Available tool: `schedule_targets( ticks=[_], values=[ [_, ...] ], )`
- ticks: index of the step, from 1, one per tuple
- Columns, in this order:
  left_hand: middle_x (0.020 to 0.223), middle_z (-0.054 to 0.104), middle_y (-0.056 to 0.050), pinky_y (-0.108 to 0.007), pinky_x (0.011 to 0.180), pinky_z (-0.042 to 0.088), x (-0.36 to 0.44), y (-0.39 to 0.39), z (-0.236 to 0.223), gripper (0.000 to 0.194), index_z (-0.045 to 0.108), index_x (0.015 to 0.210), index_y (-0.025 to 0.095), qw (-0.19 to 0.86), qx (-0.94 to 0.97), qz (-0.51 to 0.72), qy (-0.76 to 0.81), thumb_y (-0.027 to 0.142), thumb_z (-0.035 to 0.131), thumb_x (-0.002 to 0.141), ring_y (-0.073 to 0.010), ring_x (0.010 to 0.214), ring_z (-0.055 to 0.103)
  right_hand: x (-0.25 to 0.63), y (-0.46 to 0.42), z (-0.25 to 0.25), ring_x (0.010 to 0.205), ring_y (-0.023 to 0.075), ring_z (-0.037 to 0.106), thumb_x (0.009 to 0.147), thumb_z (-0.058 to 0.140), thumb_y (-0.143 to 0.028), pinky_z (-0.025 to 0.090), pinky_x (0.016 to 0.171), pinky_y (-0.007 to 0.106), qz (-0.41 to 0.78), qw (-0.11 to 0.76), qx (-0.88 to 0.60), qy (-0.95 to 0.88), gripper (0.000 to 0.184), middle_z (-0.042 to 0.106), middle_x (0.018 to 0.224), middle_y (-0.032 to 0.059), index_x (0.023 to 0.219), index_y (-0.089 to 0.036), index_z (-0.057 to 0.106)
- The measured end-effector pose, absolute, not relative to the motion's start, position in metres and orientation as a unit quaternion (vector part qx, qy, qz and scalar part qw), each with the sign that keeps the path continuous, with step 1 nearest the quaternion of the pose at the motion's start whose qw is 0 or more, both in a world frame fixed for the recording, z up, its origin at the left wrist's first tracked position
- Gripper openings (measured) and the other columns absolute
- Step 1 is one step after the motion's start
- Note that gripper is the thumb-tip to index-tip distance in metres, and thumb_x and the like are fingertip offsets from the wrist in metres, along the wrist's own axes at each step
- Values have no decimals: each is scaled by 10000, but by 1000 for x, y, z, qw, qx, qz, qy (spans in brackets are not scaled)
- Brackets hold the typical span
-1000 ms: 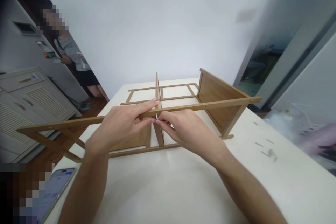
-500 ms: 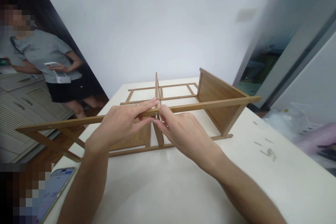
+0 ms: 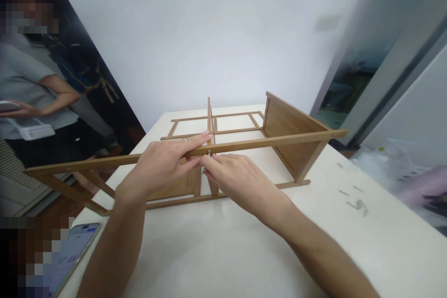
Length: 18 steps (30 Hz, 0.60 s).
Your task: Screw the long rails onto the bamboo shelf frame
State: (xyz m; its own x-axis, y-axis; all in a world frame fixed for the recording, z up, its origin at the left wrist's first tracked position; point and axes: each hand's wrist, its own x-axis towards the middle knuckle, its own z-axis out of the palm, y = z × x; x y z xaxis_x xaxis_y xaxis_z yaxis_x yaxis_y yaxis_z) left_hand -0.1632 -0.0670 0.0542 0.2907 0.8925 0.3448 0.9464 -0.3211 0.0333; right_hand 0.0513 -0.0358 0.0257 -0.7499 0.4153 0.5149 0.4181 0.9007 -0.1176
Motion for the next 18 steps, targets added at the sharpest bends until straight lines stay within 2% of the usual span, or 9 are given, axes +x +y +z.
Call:
schedule_targets(
  ticks=[5,9,15,18],
  values=[
    [1485,657,47,-322,928,581,-164,-66,54,519,534,1532,405,85,-798,-155,-576,318,580,1023,-232,1243,720,46,-34,25,642,145,578,1048,493,-119,351,621,293,-124,276,-197,-932,190,664,738,-9,936,-205,621],
    [1461,678,36,-327,964,571,-163,-67,55,553,515,1546,406,75,-796,-150,-582,284,609,1015,-230,1231,726,42,-31,27,598,132,495,1058,506,-125,331,641,301,-213,321,-186,-904,272,594,637,-32,822,-209,612],
    [1453,685,40,-340,944,567,-161,-68,57,515,529,1534,407,77,-796,-160,-579,351,612,1029,-232,1181,746,34,-28,25,625,133,575,1066,583,-253,366,655,297,-223,403,-206,-863,291,669,667,-9,784,-206,634],
    [1308,774,47,-329,829,558,-160,-68,57,506,501,1547,427,84,-793,-156,-583,349,560,1051,-231,1070,775,31,-27,24,584,131,561,1038,619,-249,405,640,292,-215,449,-217,-840,181,668,667,-13,879,-189,680]
  ],
)
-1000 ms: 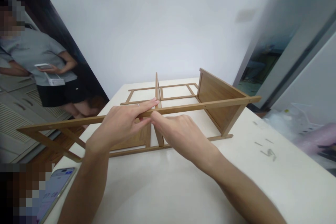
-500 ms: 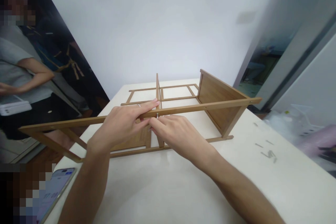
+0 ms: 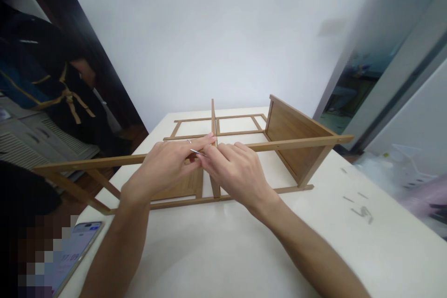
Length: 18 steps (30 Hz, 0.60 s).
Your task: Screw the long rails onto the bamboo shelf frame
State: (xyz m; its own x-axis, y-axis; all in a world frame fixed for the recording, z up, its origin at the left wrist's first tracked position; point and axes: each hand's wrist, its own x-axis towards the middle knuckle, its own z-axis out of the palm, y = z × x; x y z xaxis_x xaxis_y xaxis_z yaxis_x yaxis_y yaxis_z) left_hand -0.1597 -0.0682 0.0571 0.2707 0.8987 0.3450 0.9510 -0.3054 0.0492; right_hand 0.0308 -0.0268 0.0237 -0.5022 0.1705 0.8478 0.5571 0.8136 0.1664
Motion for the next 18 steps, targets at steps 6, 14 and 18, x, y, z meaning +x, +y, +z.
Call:
schedule_targets(
  ticks=[6,14,18],
  values=[
    [949,825,51,-307,642,440,-160,-68,57,264,691,1274,364,104,-799,-156,-571,358,544,1055,-228,864,776,32,-26,26,620,110,614,1010,589,-131,473,651,232,-133,471,-211,-846,243,686,783,-10,1234,-173,672],
    [1004,825,60,-303,663,420,-161,-68,58,304,631,1354,381,98,-800,-150,-573,382,554,1060,-217,902,775,34,-24,25,616,91,576,1010,564,-127,463,620,212,-82,478,-195,-852,234,666,794,-26,1218,-204,640],
    [1132,822,71,-301,695,449,-161,-69,59,400,569,1457,416,80,-801,-151,-573,375,563,1060,-218,978,774,37,-22,29,596,89,568,1005,587,-165,443,592,209,-123,484,-208,-841,153,639,735,-35,1141,-196,651]
  ],
)
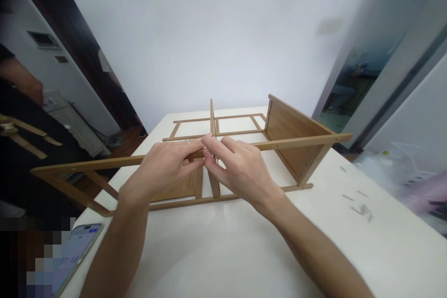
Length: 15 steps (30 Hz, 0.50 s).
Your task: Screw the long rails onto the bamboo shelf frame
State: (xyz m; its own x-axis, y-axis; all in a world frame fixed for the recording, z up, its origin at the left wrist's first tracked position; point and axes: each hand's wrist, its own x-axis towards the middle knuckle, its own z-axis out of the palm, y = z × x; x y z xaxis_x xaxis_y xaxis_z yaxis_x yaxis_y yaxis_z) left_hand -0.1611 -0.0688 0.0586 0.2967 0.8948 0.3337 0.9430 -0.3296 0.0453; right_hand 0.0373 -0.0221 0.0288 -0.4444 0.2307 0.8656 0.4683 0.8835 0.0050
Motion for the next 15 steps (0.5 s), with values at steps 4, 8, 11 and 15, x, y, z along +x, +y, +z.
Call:
schedule_targets(
  ticks=[4,8,11,15],
  values=[
    [1339,759,65,-312,822,520,-163,-67,55,506,499,1537,430,79,-798,-153,-577,443,603,1042,-221,1115,758,53,-22,38,553,87,541,1002,644,-222,404,558,220,-207,477,-223,-824,45,610,667,-45,981,-189,667],
    [1451,688,54,-312,895,548,-164,-65,52,528,509,1538,425,80,-797,-158,-578,490,621,1026,-222,1183,740,75,-27,51,578,96,572,1047,601,-292,390,551,237,-175,389,-258,-867,167,650,738,-22,931,-185,657],
    [1438,697,54,-311,857,560,-163,-65,52,516,531,1526,413,87,-795,-156,-580,478,627,1024,-227,1160,753,86,-32,57,591,118,576,1065,576,-323,372,551,252,-119,323,-286,-894,203,632,737,-18,927,-193,646],
    [1431,700,60,-315,823,563,-164,-66,52,515,528,1527,420,96,-795,-156,-578,478,623,1025,-236,1150,759,88,-33,57,610,136,593,1064,580,-300,356,569,265,-48,262,-324,-908,209,640,721,-16,886,-202,627]
  ],
)
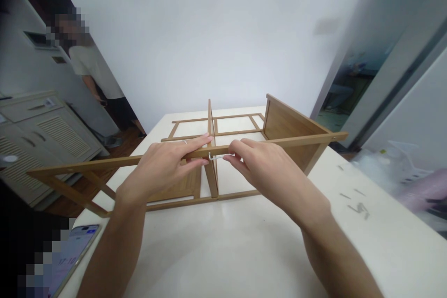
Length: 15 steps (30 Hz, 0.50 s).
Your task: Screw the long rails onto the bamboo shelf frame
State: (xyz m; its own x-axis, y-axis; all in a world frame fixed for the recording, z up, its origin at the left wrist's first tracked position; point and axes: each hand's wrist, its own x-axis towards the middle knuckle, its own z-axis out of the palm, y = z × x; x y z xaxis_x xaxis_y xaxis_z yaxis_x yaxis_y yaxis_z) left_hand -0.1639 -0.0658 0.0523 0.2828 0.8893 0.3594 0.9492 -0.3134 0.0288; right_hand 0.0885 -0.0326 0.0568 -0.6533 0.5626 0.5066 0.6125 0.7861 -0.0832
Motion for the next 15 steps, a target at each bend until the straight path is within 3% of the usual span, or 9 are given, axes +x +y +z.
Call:
schedule_targets(
  ticks=[5,11,15],
  values=[
    [1412,715,46,-320,829,573,-165,-65,51,537,516,1540,421,98,-797,-155,-575,490,627,1018,-239,1117,770,81,-31,49,650,143,619,1067,571,-266,378,624,276,26,200,-327,-923,272,670,755,-4,803,-210,612],
    [1493,648,55,-332,916,581,-164,-65,52,522,529,1530,410,92,-798,-161,-574,455,631,1021,-234,1205,740,76,-33,41,655,140,604,1055,563,-206,335,581,261,52,225,-307,-923,54,681,812,-23,1011,-233,575],
    [1515,621,76,-333,944,580,-163,-65,53,497,540,1521,415,85,-798,-165,-573,419,616,1029,-226,1228,729,70,-34,36,607,127,547,1022,527,-109,301,576,262,21,191,-251,-949,140,643,775,-29,1025,-237,585]
  ],
)
